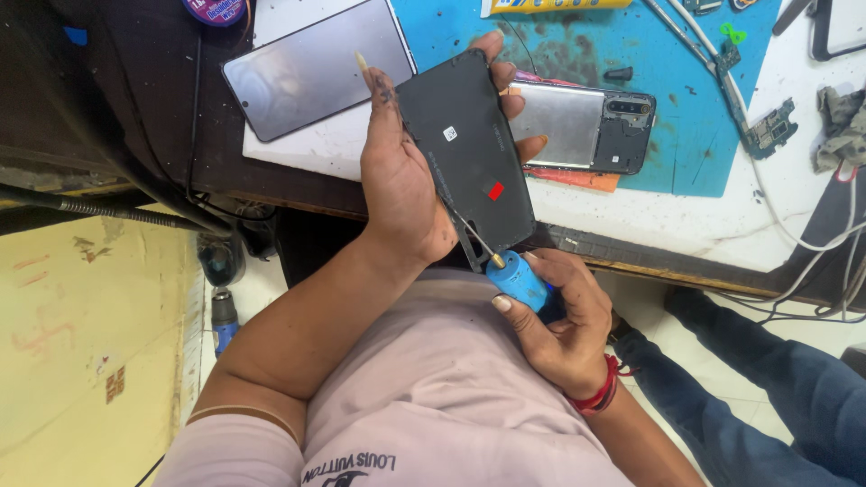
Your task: The person uses a red-handled screwdriver to remove screws from a disassembled smartphone on a workbench. They then apply adhesive from a yellow tube to the phone's internal frame and use a blue electric screwdriver to work on a detached black phone back cover.
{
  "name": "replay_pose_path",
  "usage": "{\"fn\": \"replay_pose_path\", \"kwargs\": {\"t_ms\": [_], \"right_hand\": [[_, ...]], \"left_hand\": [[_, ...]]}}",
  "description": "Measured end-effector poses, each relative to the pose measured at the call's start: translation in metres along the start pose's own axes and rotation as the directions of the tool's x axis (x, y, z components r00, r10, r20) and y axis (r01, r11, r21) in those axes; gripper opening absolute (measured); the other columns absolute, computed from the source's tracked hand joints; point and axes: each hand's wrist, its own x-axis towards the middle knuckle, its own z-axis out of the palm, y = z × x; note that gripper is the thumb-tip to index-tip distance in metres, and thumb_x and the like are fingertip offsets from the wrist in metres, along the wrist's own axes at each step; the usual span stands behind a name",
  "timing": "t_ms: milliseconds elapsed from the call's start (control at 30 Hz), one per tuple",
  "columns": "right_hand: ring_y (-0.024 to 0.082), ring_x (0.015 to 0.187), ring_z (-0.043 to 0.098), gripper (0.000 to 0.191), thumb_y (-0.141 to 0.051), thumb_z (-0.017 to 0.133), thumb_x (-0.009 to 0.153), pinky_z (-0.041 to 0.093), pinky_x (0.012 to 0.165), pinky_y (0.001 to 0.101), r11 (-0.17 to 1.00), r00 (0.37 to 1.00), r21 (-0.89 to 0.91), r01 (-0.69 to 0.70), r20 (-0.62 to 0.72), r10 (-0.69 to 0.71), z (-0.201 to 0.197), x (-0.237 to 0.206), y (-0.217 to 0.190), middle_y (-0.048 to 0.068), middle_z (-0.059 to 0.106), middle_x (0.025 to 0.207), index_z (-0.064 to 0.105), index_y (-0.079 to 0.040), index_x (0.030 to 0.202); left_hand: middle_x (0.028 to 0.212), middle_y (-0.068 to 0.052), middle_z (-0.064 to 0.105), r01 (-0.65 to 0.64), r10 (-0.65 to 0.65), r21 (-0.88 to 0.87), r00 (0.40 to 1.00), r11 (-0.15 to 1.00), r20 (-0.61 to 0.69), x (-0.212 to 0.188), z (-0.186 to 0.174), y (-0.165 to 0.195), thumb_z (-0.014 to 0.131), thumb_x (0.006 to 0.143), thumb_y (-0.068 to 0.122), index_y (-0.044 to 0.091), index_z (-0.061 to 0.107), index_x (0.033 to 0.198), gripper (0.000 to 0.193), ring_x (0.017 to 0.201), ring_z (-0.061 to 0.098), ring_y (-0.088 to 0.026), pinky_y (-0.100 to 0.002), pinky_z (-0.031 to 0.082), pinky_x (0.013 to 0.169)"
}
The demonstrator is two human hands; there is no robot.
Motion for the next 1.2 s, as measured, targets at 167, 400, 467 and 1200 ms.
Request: {"fn": "replay_pose_path", "kwargs": {"t_ms": [167, 400, 467, 1200], "right_hand": [[0.024, 0.098, 0.072, 0.041, -0.012, 0.087, 0.083, 0.056, 0.09, 0.0312, 1.0, 1.0, -0.023, 0.022, 0.004, -0.022, -0.0006, 0.001, -0.0009, 0.018, 0.071, 0.114, 0.065, 0.001, 0.114], [0.025, 0.098, 0.074, 0.041, -0.014, 0.088, 0.082, 0.058, 0.087, 0.0317, 0.998, 1.0, -0.058, 0.028, 0.013, -0.027, -0.0032, 0.0031, -0.0036, 0.018, 0.072, 0.113, 0.065, 0.001, 0.113], [0.025, 0.098, 0.074, 0.041, -0.014, 0.088, 0.082, 0.058, 0.087, 0.0319, 0.998, 0.999, -0.056, 0.036, 0.014, -0.036, -0.0039, 0.0034, -0.0037, 0.018, 0.072, 0.113, 0.065, 0.001, 0.114], [0.022, 0.097, 0.073, 0.039, -0.013, 0.087, 0.083, 0.057, 0.087, 0.0304, 1.0, 1.0, -0.007, 0.017, 0.025, -0.017, -0.0039, 0.001, -0.0011, 0.017, 0.071, 0.112, 0.064, 0.001, 0.112]], "left_hand": [[0.13, -0.011, 0.061, 0.001, -0.001, -0.018, 1.0, 1.0, -0.01, 0.0025, -0.0006, 0.0009, 0.021, 0.113, 0.068, -0.002, 0.045, 0.154, 0.084, 0.119, 0.062, -0.02, -0.05, 0.057, 0.106], [0.13, -0.011, 0.06, -0.003, 0.003, 0.004, 1.0, 1.0, -0.024, 0.0032, -0.0007, 0.0041, 0.023, 0.112, 0.068, -0.001, 0.045, 0.154, 0.084, 0.117, 0.062, -0.02, -0.049, 0.057, 0.105], [0.131, -0.011, 0.06, -0.001, 0.001, 0.007, 1.0, 1.0, -0.023, 0.0036, -0.0003, 0.0045, 0.023, 0.112, 0.069, -0.001, 0.045, 0.154, 0.084, 0.117, 0.062, -0.02, -0.049, 0.057, 0.105], [0.131, -0.01, 0.06, -0.006, 0.006, -0.033, 1.0, 0.999, 0.0, 0.0059, -0.0027, 0.0068, 0.026, 0.112, 0.07, 0.0, 0.042, 0.157, 0.085, 0.117, 0.064, -0.019, -0.047, 0.056, 0.107]]}}
